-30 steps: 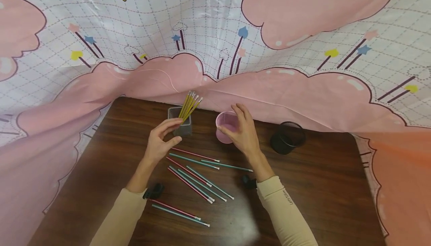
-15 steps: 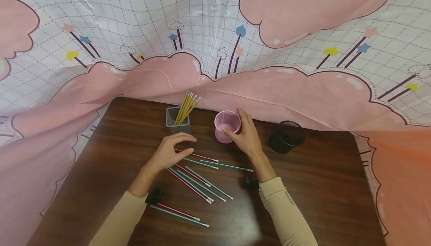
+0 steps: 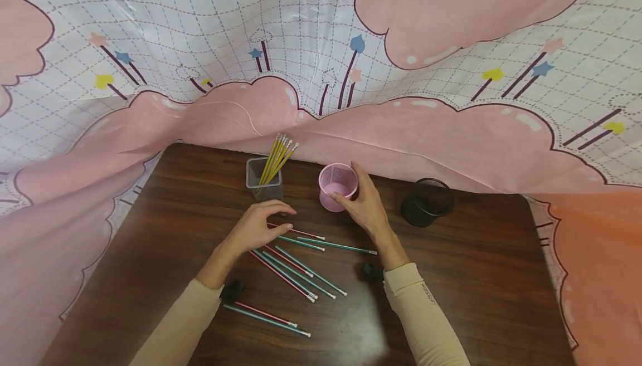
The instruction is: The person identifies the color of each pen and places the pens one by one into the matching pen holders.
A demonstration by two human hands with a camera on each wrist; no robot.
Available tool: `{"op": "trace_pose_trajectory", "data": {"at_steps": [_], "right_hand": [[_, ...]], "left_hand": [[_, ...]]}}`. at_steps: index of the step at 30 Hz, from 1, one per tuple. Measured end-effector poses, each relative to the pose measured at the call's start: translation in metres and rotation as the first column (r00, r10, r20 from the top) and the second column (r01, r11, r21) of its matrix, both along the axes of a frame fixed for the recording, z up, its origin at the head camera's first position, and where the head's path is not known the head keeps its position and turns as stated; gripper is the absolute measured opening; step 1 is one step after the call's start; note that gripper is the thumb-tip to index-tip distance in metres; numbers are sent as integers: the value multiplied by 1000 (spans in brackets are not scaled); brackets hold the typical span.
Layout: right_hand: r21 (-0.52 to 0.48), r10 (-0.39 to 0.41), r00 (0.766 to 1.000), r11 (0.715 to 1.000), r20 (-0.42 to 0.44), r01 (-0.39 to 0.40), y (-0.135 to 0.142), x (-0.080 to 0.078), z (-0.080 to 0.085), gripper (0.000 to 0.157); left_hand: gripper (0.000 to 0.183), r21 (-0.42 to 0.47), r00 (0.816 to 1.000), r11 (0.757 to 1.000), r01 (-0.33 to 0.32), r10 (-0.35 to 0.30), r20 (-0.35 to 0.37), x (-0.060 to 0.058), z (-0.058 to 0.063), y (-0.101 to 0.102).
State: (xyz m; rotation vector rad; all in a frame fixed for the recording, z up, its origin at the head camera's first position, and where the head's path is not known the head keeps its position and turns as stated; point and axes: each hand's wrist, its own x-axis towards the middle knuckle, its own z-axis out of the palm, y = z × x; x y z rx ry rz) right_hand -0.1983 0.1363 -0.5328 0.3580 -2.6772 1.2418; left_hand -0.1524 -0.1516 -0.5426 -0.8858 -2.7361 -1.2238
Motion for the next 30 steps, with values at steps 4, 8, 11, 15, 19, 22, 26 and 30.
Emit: {"op": "trace_pose_trajectory", "data": {"at_steps": [4, 8, 11, 15, 19, 22, 26, 30], "right_hand": [[-12, 3, 1000, 1000, 9, -3, -1, 0, -4, 87], [-30, -3, 1000, 1000, -20, 3, -2, -1, -7, 85], [-44, -12, 999, 999, -49, 10, -3, -1, -10, 84], [-63, -13, 998, 998, -57, 9, -5, 0, -13, 83], [-94, -1, 998, 996, -64, -5, -7, -1, -13, 82], [-115, 4, 997, 993, -71, -12, -7, -2, -13, 83], [-116, 4, 997, 993, -72, -13, -8, -2, -14, 83], [-107, 1, 997, 994, -80, -9, -7, -2, -16, 84]], "left_hand": [[31, -107, 999, 994, 28, -31, -26, -4, -5, 4], [28, -199, 997, 979, 53, -63, -43, -6, -10, 8], [24, -239, 995, 969, 59, -76, -66, -7, -12, 10], [19, -268, 992, 962, 53, -80, -94, -7, -17, 11], [18, -294, 988, 955, 36, -78, -131, -10, -22, 12], [16, -305, 987, 952, 26, -74, -146, -12, -23, 13], [15, -313, 989, 950, 18, -63, -134, -13, -24, 13], [15, -303, 988, 953, 26, -70, -134, -13, -25, 13]]}}
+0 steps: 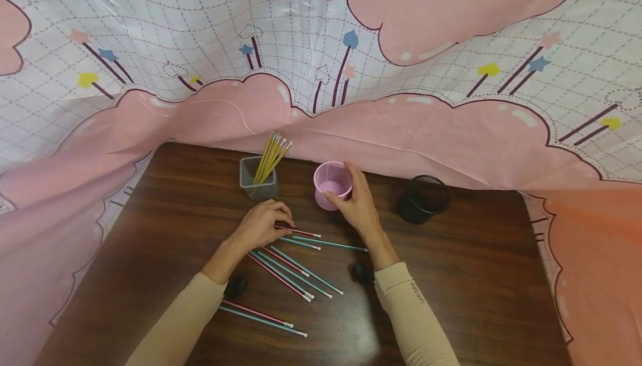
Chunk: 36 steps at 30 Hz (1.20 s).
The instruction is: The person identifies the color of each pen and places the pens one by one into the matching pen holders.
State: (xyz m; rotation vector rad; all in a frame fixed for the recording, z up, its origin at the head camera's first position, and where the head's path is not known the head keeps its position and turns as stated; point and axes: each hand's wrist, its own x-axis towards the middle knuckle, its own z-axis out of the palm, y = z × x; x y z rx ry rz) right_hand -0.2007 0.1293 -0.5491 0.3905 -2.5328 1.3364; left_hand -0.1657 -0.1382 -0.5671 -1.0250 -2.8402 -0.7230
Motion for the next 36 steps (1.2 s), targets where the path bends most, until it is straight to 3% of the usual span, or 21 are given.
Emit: {"op": "trace_pose_trajectory", "data": {"at_steps": [18, 26, 31, 36], "right_hand": [[-7, -8, 1000, 1000, 17, 8, 1, -1, -4, 80], [25, -21, 1000, 999, 10, 20, 1, 0, -4, 82], [36, -32, 999, 999, 9, 32, 1, 0, -3, 82], [54, -31, 1000, 998, -6, 31, 2, 0, -2, 83]], "left_hand": [[9, 49, 1000, 999, -2, 1, 20, 5, 4, 4], [13, 154, 998, 987, -53, 57, -19, 4, 22, 9], [17, 289, 995, 955, -66, 86, -58, 3, 36, 11], [15, 454, 997, 888, -72, 80, 0, 2, 48, 15]]}}
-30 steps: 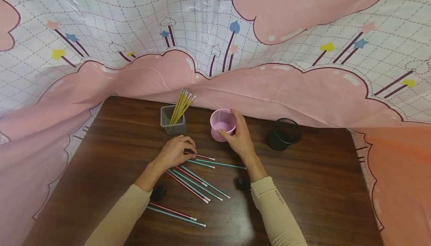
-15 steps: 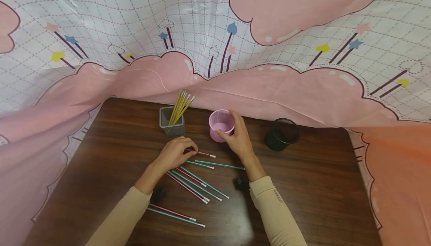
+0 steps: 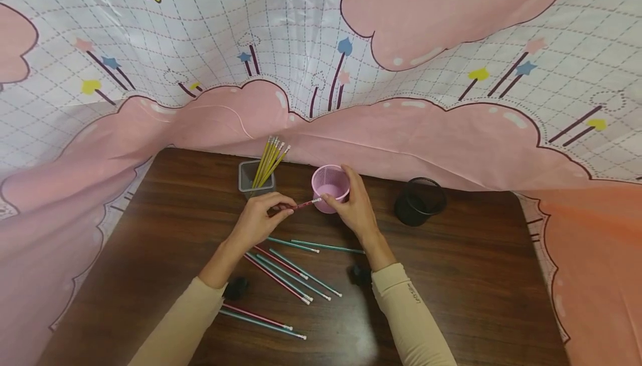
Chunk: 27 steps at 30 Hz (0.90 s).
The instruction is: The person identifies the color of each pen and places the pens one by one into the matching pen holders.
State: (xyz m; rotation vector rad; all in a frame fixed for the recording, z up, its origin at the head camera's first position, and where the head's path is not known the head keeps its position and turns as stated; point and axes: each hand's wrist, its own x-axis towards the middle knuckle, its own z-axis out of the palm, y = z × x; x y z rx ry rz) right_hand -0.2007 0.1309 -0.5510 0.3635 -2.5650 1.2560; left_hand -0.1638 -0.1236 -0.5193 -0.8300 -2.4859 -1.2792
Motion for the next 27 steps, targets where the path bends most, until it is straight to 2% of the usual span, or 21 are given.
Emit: {"op": "trace_pose_trajectory", "data": {"at_steps": [3, 6, 16, 24, 27], "right_hand": [[1, -2, 1000, 1000, 6, 2, 0, 1, 0, 82], [0, -2, 1000, 1000, 6, 2, 0, 1, -1, 82], [-5, -5, 1000, 1000, -30, 5, 0, -1, 0, 84], [2, 11, 999, 1000, -47, -11, 0, -1, 0, 84], [3, 9, 998, 1000, -55, -9, 0, -1, -1, 84]], "left_hand": [[15, 86, 999, 996, 9, -12, 42, -2, 3, 3], [16, 125, 998, 992, 11, -17, 52, -5, 7, 6], [14, 177, 1000, 984, 13, -16, 19, -18, 25, 12], [15, 207, 998, 978, 1, -13, 57, -25, 38, 19], [16, 252, 997, 968, 3, -22, 75, -32, 45, 22]]}}
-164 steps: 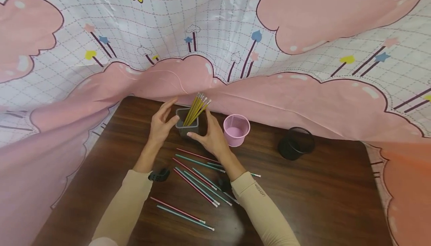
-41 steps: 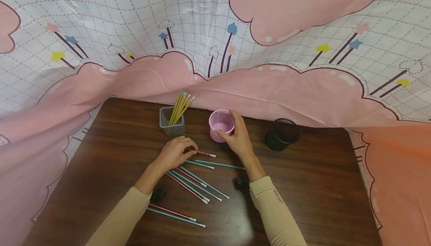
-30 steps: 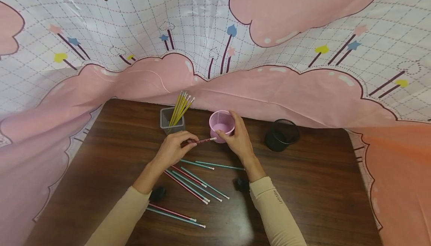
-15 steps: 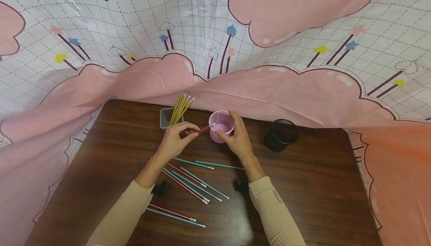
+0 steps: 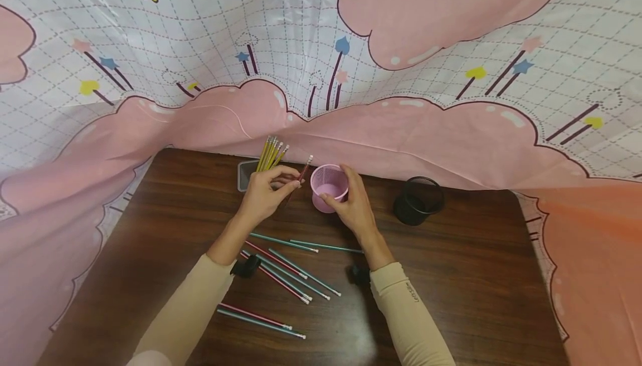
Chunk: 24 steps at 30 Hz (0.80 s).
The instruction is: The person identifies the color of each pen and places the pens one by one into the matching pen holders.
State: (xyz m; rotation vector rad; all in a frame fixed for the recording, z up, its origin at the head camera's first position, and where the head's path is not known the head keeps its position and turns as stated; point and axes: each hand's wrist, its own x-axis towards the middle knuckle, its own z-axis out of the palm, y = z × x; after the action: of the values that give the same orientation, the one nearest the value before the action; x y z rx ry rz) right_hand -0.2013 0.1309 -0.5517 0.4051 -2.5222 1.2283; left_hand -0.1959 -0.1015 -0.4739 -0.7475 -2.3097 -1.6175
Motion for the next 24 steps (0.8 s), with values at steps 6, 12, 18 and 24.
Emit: {"op": "trace_pose_trajectory", "data": {"at_steps": [6, 12, 18, 24], "right_hand": [[-4, 1, 1000, 1000, -12, -1, 2, -1, -1, 83], [-17, 4, 1000, 1000, -2, -4, 1, -2, -1, 83], [-19, 7, 1000, 1000, -11, -8, 1, -3, 0, 83], [-11, 9, 1000, 1000, 7, -9, 1, -4, 1, 81]], "left_hand": [[17, 54, 999, 998, 7, -9, 41, -12, 19, 8], [17, 116, 998, 993, 26, -33, 56, -8, 44, 12], [20, 227, 993, 973, 39, -62, 99, -13, 55, 13], [22, 348, 994, 937, 27, -62, 90, -26, 61, 16]]}}
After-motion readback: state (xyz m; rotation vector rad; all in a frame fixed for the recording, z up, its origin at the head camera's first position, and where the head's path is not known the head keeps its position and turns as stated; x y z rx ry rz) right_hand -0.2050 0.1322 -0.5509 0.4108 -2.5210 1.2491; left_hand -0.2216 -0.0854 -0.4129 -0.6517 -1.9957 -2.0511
